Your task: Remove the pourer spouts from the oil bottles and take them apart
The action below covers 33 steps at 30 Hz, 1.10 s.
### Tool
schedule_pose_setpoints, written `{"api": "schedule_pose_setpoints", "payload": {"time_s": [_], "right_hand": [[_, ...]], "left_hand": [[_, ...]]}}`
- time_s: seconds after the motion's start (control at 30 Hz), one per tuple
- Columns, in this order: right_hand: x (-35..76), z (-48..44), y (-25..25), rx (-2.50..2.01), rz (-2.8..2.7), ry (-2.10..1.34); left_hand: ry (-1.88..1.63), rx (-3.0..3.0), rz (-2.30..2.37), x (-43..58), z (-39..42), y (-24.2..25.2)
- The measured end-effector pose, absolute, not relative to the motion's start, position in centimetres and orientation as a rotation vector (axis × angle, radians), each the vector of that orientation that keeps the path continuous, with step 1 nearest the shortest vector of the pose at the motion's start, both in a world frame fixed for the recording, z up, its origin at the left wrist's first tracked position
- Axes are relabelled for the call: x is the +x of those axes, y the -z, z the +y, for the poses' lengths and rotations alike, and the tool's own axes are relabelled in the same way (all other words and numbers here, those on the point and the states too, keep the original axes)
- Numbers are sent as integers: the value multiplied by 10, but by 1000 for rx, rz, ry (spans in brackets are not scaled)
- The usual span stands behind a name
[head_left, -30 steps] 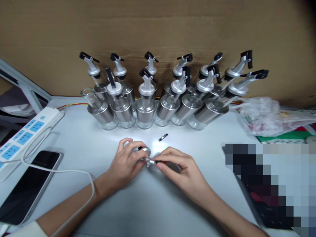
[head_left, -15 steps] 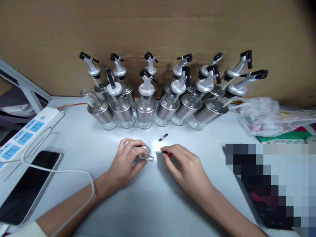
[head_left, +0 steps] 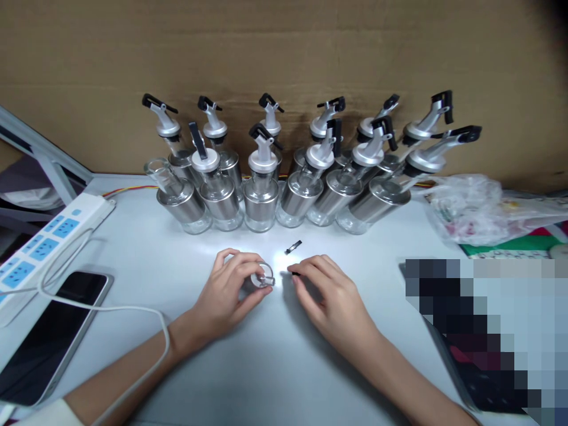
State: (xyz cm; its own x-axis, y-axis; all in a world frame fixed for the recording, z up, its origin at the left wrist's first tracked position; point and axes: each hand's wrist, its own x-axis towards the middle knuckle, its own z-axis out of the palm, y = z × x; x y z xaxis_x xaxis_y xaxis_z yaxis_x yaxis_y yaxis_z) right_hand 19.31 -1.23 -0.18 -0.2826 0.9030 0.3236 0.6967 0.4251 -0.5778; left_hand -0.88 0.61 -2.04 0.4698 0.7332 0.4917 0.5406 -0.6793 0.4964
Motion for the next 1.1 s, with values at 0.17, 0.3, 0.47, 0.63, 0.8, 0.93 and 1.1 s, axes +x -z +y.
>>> {"api": "schedule_pose_setpoints", "payload": {"time_s": [0.17,0.3,0.47,0.63,0.8,0.93,1.1], "right_hand": [[196,-11,6,-1411,-2145,-365],[197,-10,10,-1440,-2205,-310],[197,-9,15,-1439,-2270,-249],[197,-9,17,-1451,-2323,-245],[196,-10,13,-1422,-2301,-227],[194,-12,5,-1318,-2255,-261],[188,-16,-1,-1170,-2247,-351]], "left_hand": [[-980,2443,1067,-11,6,23],[-977,2438,1061,-11,6,23],[-981,2437,1072,-10,6,22],[-991,2435,1078,-10,6,22],[-934,2406,1108,-11,4,24],[-914,2375,1113,-12,4,23],[-896,2288,943,-10,5,18]]}}
